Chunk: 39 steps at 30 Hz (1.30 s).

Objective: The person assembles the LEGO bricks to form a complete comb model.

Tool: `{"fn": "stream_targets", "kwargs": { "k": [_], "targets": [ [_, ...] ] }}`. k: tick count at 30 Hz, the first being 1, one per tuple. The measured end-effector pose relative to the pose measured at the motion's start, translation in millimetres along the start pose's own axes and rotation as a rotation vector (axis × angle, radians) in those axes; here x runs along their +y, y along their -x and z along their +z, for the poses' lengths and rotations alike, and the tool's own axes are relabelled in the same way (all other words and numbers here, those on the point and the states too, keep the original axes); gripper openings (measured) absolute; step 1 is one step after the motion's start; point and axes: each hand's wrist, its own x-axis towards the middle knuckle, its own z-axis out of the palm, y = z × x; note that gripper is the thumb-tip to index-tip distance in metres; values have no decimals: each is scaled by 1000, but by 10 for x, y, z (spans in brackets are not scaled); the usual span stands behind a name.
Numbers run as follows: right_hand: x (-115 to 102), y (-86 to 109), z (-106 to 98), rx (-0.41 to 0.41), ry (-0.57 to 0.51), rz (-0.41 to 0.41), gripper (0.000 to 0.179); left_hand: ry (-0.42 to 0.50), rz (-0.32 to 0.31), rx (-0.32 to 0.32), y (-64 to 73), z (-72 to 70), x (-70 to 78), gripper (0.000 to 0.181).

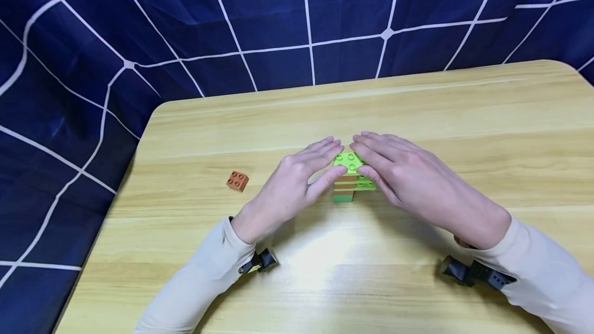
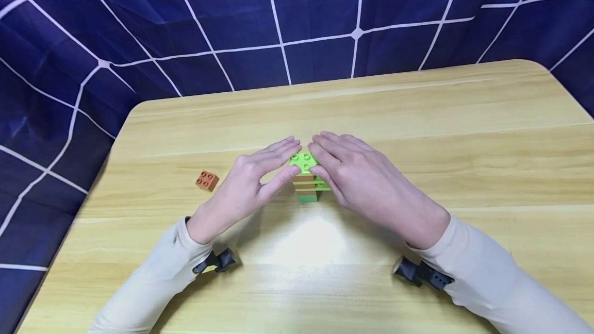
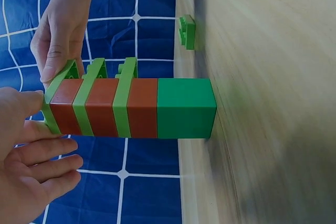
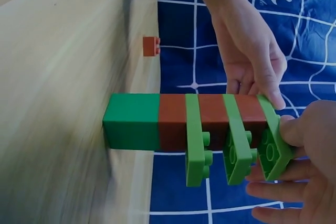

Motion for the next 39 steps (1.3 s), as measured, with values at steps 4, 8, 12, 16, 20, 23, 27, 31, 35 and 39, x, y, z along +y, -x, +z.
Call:
{"fn": "stream_targets", "kwargs": {
  "k": [4, 8, 12, 16, 20, 23, 27, 31, 35, 39],
  "targets": [
    [9, -3, 19, 10, 6, -12, 65, -2, 7, 10, 0, 2, -3, 39],
    [9, 2, 43, 21, 20, -8, 65, -3, 10, 16, 7, 11, -14, 39],
    [-15, 22, 74, 41, 62, 0, 64, -9, 1, 17, 6, 13, -7, 39],
    [-39, 42, 90, 53, 94, 9, 64, -15, 10, 21, 1, 19, -1, 39],
    [-45, 49, 84, 40, 101, 11, 65, -51, 33, 30, 5, 29, 3, 40],
    [-43, 45, 75, 27, 99, 6, 66, -92, 36, 34, 13, 28, 12, 41],
    [-45, 44, 76, 26, 102, 3, 67, -120, 31, 38, 22, 25, 20, 41],
    [-51, 45, 81, 36, 112, 0, 67, -127, 33, 41, 24, 23, 21, 41],
    [-56, 46, 85, 36, 117, 2, 68, -125, 23, 33, 22, 20, 23, 41],
    [-59, 44, 90, 39, 117, 1, 67, -106, 14, 26, 23, 17, 17, 41]
  ]
}}
